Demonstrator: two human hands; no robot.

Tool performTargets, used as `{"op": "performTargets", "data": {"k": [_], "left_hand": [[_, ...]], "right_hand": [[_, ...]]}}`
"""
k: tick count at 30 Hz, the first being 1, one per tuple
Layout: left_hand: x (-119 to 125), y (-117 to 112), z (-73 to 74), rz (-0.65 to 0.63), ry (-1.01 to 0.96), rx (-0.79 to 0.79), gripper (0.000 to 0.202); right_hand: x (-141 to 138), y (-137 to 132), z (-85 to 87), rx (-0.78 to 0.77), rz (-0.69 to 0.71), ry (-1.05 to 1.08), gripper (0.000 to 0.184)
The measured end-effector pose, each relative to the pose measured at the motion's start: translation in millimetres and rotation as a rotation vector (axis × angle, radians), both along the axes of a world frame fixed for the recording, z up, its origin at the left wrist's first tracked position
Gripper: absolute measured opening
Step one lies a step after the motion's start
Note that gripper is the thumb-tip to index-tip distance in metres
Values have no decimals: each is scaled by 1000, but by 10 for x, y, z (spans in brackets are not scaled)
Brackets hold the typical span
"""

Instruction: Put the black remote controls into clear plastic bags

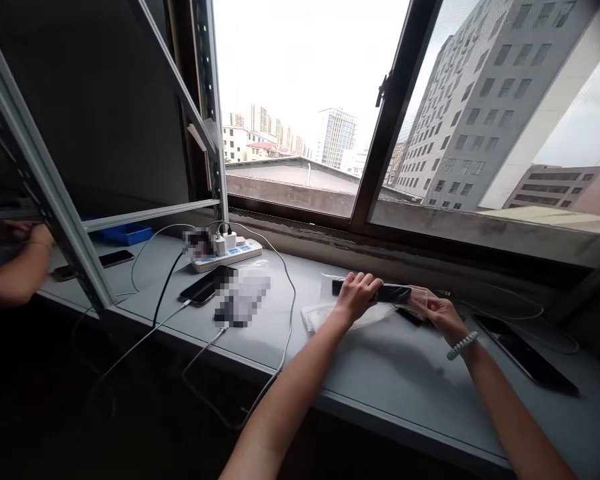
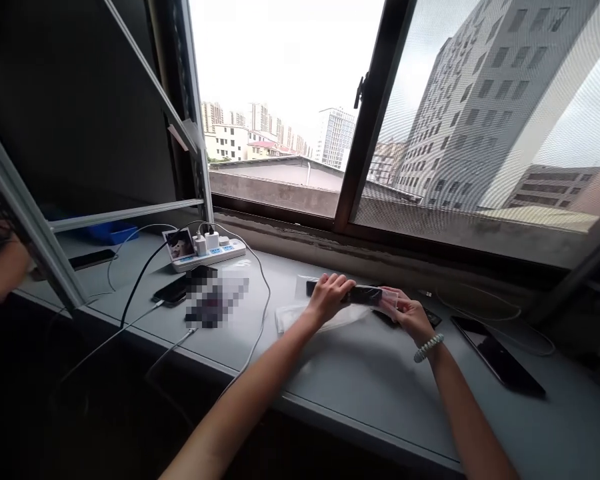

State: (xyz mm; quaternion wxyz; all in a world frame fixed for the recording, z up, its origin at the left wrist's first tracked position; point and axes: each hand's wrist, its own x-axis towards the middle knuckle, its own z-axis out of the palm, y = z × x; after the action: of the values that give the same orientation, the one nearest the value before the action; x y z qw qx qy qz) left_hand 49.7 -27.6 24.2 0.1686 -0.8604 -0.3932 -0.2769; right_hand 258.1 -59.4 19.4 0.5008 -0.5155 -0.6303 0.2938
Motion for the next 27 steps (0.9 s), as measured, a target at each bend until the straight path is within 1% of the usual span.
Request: {"op": "performTargets", "data": {"k": [4,8,13,17,22,24,27], "left_hand": [[-23,16,14,8,1,4,33],[-40,46,-7,14,-13,-6,35],[-50,69,-16,39,-6,-28,37],[-79,92,-35,72,-23,-82,36],[-85,117,-85,79,-110,-161,40],[-62,110,-90,59,-125,-154,43],[-20,87,-81,22,-112,-137,43]], "right_hand": [[74,1,26,16,-11,24,21],[175,24,13,1,-1,9,24],[265,54,-19,2,-98,87,22],[303,102,-84,-5,-154,145,21],[254,173,-191,-25,-285,303,25],[199,209,-233,-60,-283,352,25],[118,262,-272,-99,-232,396,27]]}}
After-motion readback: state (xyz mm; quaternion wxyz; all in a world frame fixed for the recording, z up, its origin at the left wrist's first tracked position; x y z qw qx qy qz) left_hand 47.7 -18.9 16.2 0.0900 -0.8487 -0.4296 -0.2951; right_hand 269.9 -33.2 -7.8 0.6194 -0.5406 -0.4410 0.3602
